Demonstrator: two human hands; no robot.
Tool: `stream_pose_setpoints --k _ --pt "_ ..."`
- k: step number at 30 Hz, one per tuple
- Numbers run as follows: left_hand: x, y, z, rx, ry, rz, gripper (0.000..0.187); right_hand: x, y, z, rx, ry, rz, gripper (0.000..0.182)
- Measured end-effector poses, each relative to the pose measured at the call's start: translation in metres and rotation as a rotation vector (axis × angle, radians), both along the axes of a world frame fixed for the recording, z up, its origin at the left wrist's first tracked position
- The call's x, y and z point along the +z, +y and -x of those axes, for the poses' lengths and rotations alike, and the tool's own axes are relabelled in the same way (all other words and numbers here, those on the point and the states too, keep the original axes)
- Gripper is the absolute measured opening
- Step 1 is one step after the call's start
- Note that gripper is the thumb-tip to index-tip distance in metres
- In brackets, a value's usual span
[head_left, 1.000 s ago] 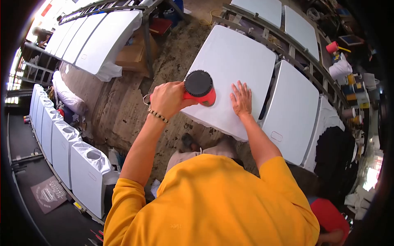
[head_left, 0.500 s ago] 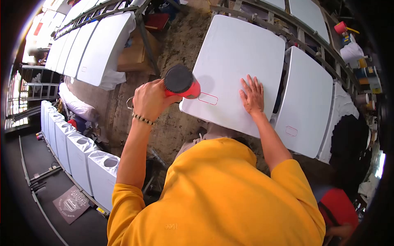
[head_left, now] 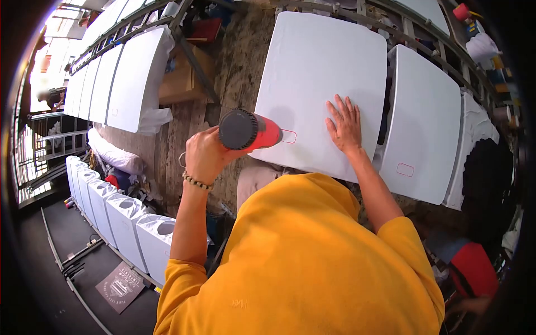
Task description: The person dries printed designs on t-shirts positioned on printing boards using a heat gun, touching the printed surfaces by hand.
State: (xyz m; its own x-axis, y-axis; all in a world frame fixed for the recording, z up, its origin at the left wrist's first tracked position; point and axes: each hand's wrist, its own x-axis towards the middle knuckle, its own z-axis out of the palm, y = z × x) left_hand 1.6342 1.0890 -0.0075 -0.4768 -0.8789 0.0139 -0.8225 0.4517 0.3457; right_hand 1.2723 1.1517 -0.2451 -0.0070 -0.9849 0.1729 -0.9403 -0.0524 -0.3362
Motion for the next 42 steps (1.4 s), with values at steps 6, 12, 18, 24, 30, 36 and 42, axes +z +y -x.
stream_pose_setpoints --k 6,12,18,24,30,36,42 --pt "-0.01 0.001 0.033 -0.069 0.088 -0.016 0.047 0.002 -0.026 -0.019 0.004 -0.031 0.0 0.048" --pt "-0.009 -0.009 0.052 -0.104 0.032 -0.005 0.048 -0.006 -0.059 -0.026 0.088 -0.098 0.021 0.045" --pt "-0.007 -0.02 0.042 -0.092 0.085 0.0 0.043 -0.002 -0.058 -0.029 0.074 0.063 -0.062 0.054" --pt "-0.012 -0.031 -0.009 -0.032 0.101 0.086 0.045 -0.005 -0.059 -0.034 0.064 0.161 -0.082 0.062" --pt "0.018 -0.023 -0.092 -0.044 0.064 -0.029 0.045 -0.003 -0.065 -0.036 -0.012 0.034 -0.095 0.053" --pt "-0.003 0.004 -0.24 0.171 0.429 -0.1 0.035 0.057 -0.099 -0.15 -0.324 -0.916 -0.175 0.048" --pt "-0.01 0.058 -0.383 0.37 0.598 -0.098 0.036 0.011 -0.082 -0.39 -0.113 -1.848 -1.273 0.057"
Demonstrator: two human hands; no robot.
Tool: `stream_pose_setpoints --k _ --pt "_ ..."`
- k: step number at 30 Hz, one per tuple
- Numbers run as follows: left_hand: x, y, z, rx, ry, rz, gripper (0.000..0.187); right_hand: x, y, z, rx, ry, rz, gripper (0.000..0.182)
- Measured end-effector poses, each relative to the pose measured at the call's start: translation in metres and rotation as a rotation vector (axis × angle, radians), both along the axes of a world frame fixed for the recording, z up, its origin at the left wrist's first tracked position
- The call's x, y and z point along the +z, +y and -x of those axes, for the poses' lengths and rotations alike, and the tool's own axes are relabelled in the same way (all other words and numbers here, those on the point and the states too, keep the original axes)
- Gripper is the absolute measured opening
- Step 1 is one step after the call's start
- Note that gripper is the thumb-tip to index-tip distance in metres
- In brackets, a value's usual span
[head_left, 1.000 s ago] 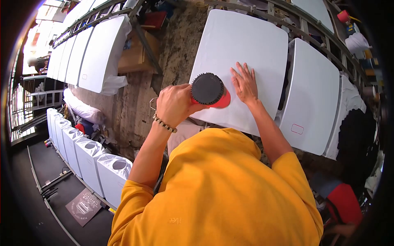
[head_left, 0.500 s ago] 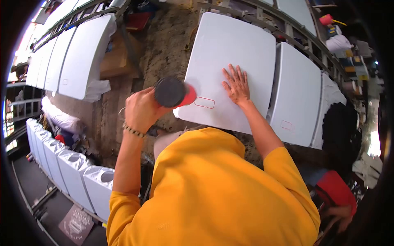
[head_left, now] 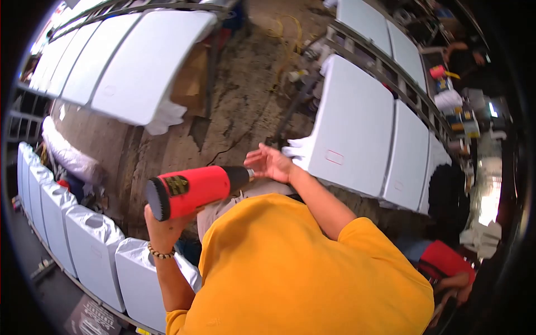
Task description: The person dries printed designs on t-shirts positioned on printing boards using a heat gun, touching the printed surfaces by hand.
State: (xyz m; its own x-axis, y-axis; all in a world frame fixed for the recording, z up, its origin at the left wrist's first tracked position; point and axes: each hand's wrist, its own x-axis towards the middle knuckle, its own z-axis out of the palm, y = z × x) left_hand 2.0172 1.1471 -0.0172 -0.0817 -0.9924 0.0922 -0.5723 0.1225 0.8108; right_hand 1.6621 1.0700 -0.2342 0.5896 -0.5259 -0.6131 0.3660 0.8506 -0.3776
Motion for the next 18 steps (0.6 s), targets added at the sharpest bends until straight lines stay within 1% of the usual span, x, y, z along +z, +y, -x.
stream_pose_setpoints --k 1,2,4,5,7,8,10,11,14,15,16,17,18 --pt "0.0 0.009 -0.023 -0.014 -0.049 -0.003 0.037 -0.006 0.008 -0.03 0.042 -0.058 -0.06 0.059" --pt "-0.002 0.019 -0.043 0.032 -0.069 -0.011 0.038 -0.017 0.014 -0.061 0.045 -0.08 -0.089 0.059" --pt "0.011 0.034 -0.083 0.052 -0.266 0.025 0.038 -0.017 0.021 -0.116 0.081 -0.129 -0.188 0.058" --pt "0.017 0.04 -0.1 0.092 -0.251 0.046 0.038 -0.02 0.023 -0.14 0.145 -0.144 -0.213 0.058" --pt "0.038 0.051 -0.131 0.151 -0.292 0.007 0.039 -0.028 0.017 -0.182 0.253 -0.156 -0.255 0.057" --pt "0.049 0.054 -0.139 0.178 -0.306 -0.003 0.04 -0.02 0.01 -0.202 0.285 -0.122 -0.246 0.057" --pt "0.067 0.063 -0.174 0.15 -0.372 -0.02 0.045 -0.003 0.0 -0.246 0.338 -0.045 -0.228 0.057" --pt "0.076 0.067 -0.192 0.133 -0.405 -0.032 0.048 0.001 -0.009 -0.267 0.349 -0.077 -0.233 0.056" --pt "0.104 0.067 -0.237 0.264 -0.508 -0.002 0.045 0.029 -0.039 -0.318 0.389 -0.093 -0.169 0.053" --pt "0.116 0.059 -0.25 0.294 -0.546 0.038 0.045 0.039 -0.048 -0.333 0.365 -0.03 -0.144 0.044" --pt "0.128 0.045 -0.262 0.322 -0.583 0.078 0.044 0.037 -0.061 -0.344 0.41 0.072 0.057 0.041" --pt "0.138 0.022 -0.266 0.348 -0.538 0.167 0.039 0.032 -0.078 -0.351 0.449 0.173 0.261 0.037" --pt "0.139 0.006 -0.279 0.379 -0.512 0.19 0.036 0.027 -0.095 -0.362 0.48 0.272 0.469 0.035"
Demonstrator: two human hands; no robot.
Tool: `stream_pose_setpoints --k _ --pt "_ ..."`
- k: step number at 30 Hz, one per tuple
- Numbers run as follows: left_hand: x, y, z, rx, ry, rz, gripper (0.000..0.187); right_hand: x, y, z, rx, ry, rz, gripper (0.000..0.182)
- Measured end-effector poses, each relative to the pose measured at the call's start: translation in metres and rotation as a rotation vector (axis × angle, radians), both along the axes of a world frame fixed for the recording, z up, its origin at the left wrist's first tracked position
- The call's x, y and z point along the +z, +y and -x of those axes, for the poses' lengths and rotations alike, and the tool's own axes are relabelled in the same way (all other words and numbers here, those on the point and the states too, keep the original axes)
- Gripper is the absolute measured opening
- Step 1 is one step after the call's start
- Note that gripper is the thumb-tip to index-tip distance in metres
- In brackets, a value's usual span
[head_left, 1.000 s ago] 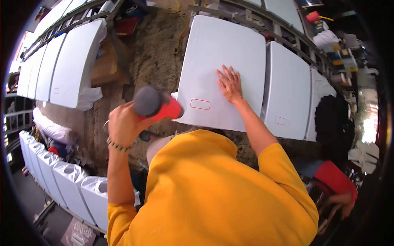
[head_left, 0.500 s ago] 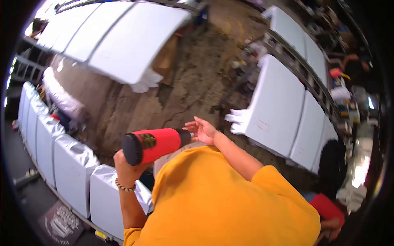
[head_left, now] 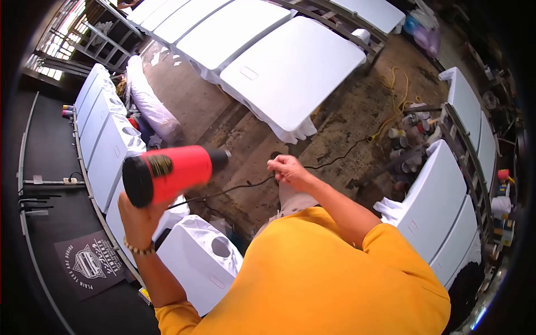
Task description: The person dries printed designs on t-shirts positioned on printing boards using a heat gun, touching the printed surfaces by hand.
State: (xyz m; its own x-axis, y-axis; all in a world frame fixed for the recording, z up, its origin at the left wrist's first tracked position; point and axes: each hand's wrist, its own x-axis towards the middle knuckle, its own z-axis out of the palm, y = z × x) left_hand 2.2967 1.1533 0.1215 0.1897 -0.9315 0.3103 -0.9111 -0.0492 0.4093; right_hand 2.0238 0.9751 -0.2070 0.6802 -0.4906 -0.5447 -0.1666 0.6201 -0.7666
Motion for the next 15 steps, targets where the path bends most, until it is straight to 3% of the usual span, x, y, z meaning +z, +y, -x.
stream_pose_setpoints --k 2,4,6,8,10,13,15 --pt "-0.013 -0.039 -0.023 0.064 0.137 0.007 0.041 0.013 -0.038 -0.019 -0.152 0.087 0.274 0.041" --pt "-0.032 -0.086 -0.052 -0.042 -0.08 -0.063 0.044 0.005 -0.091 -0.034 -0.257 0.199 0.654 0.058" --pt "-0.053 -0.145 -0.071 -0.094 -0.191 -0.199 0.048 0.003 -0.154 -0.047 -0.235 0.405 0.736 0.068" --pt "-0.077 -0.206 -0.083 -0.07 -0.239 -0.221 0.05 0.004 -0.205 -0.057 -0.304 0.435 0.917 0.061" --pt "-0.096 -0.26 -0.084 -0.028 -0.226 -0.186 0.049 -0.021 -0.252 -0.062 -0.316 0.529 1.264 0.044" --pt "-0.11 -0.323 -0.088 -0.092 -0.161 -0.19 0.047 -0.015 -0.295 -0.069 -0.171 0.706 1.254 0.029" --pt "-0.109 -0.355 -0.088 -0.14 -0.205 -0.245 0.047 -0.038 -0.32 -0.073 -0.23 0.712 1.387 0.027"
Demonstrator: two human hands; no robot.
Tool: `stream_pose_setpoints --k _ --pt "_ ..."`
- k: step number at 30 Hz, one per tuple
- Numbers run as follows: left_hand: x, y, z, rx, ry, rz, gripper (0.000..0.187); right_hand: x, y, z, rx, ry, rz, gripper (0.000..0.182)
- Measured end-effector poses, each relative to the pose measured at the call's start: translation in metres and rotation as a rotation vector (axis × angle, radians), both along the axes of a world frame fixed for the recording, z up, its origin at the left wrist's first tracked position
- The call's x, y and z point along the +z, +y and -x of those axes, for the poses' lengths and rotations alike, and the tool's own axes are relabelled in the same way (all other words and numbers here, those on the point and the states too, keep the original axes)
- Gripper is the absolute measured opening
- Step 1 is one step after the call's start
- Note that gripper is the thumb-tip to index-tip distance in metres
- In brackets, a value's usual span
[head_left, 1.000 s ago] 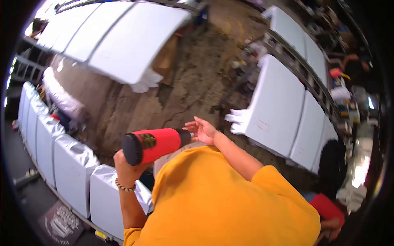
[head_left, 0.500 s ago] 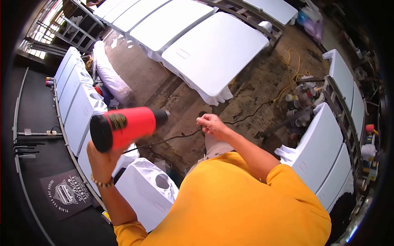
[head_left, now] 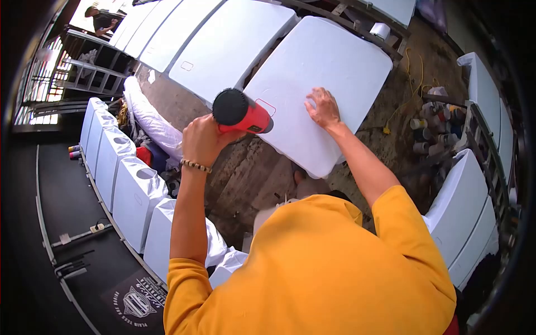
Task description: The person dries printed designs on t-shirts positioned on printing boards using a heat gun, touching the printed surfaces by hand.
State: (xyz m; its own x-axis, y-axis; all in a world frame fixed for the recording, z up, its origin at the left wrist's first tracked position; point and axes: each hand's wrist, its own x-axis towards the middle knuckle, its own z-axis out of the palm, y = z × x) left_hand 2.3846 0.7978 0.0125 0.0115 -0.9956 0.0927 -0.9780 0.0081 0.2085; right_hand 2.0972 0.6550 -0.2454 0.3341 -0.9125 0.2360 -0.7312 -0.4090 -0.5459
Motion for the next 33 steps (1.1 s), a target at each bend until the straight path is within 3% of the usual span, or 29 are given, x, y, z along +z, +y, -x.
stream_pose_setpoints --k 4,8,13,19,22,25,33 --pt "-0.018 -0.039 -0.003 -0.029 0.038 0.051 0.045 -0.025 -0.014 -0.007 -0.034 0.157 0.042 0.042" --pt "-0.009 -0.064 -0.005 -0.102 0.018 -0.064 0.044 -0.024 -0.01 -0.013 -0.06 0.264 0.071 0.05" --pt "-0.021 -0.082 -0.009 -0.143 0.082 0.037 0.042 -0.023 -0.012 -0.012 -0.074 0.293 0.09 0.052" --pt "-0.01 -0.096 -0.027 -0.162 0.037 -0.099 0.043 -0.019 -0.009 -0.019 -0.113 0.294 0.038 0.05" --pt "-0.018 -0.109 -0.056 -0.201 0.068 0.015 0.044 -0.023 -0.011 -0.025 -0.165 0.295 0.076 0.045" --pt "-0.002 -0.122 -0.091 -0.226 -0.019 -0.148 0.045 -0.024 -0.012 -0.029 -0.203 0.3 0.088 0.042" --pt "-0.003 -0.156 -0.13 -0.398 0.054 -0.131 0.044 -0.025 -0.01 -0.051 -0.349 0.351 0.028 0.04"
